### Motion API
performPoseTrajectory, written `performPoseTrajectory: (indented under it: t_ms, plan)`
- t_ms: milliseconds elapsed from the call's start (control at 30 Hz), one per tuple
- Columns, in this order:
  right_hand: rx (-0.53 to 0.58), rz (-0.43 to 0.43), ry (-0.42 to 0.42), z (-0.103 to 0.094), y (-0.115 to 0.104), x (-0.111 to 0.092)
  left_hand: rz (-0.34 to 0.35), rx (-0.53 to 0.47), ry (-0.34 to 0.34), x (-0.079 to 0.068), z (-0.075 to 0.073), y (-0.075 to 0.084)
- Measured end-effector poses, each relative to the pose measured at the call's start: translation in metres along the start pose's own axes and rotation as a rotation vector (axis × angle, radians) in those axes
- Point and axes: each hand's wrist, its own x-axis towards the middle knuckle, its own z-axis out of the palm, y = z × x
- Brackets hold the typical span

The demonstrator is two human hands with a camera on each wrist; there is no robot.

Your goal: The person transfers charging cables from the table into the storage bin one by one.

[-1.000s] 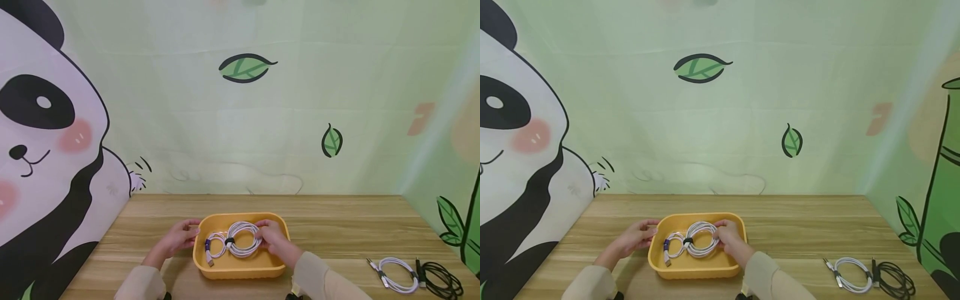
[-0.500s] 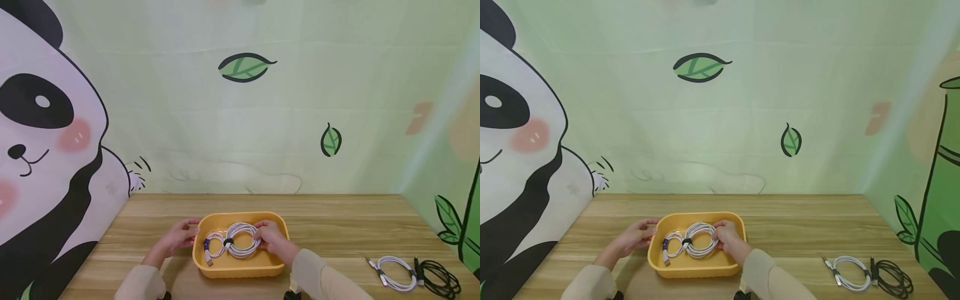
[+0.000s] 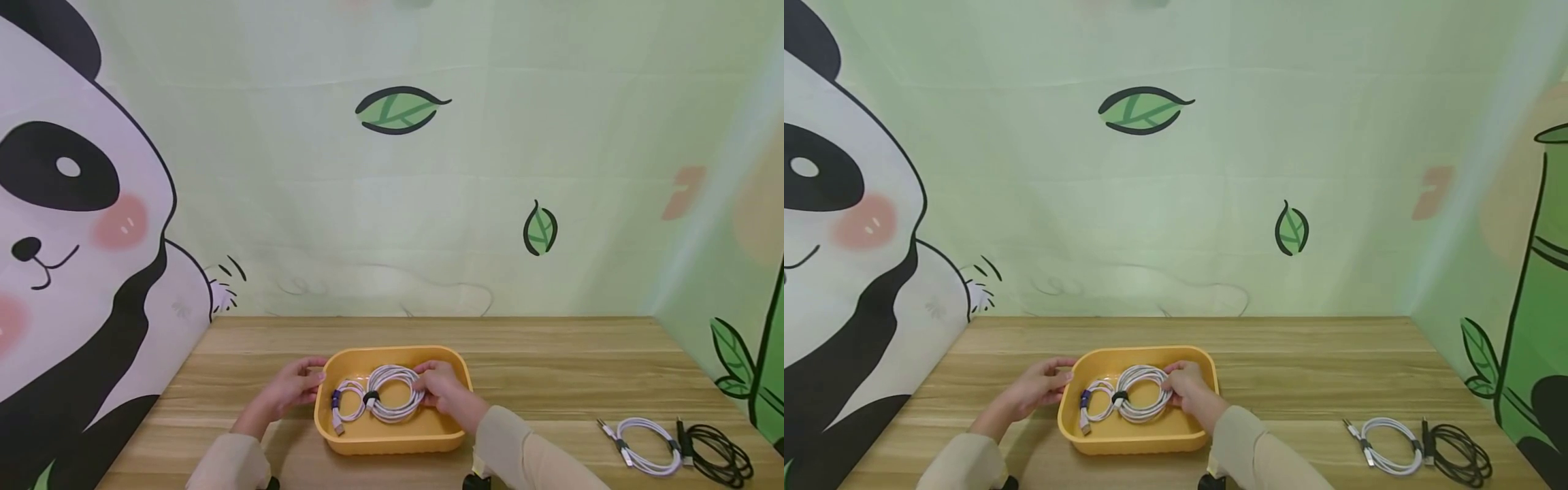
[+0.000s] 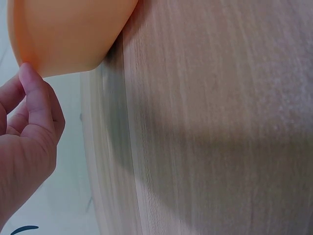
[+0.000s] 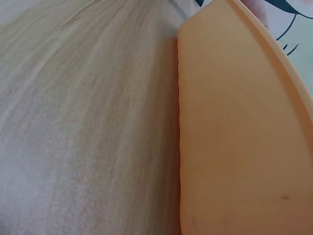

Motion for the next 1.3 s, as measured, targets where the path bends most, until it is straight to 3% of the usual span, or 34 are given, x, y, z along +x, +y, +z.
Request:
performPoseTrajectory:
  t_ms: [233,733,900,1167,1300]
  plan:
    - [-0.007,0.031,-0.011,-0.001,-0.001,0.002,0.014,-0.005,-0.012,-0.001,0.0,0.001]
    - [-0.02,0.015,-0.037,0.0,0.003,0.005,0.007,-0.007,-0.004,-0.001,0.001,0.0]
    - [-0.002,0.031,-0.035,-0.002,0.014,0.02,0.008,0.004,0.003,-0.002,0.002,0.0]
    - [-0.022,0.039,-0.028,-0.007,0.043,0.063,0.014,0.004,0.0,-0.001,0.002,-0.001]
    - [-0.033,0.037,-0.029,-0.008,0.047,0.068,0.01,0.005,0.008,-0.001,0.002,0.0]
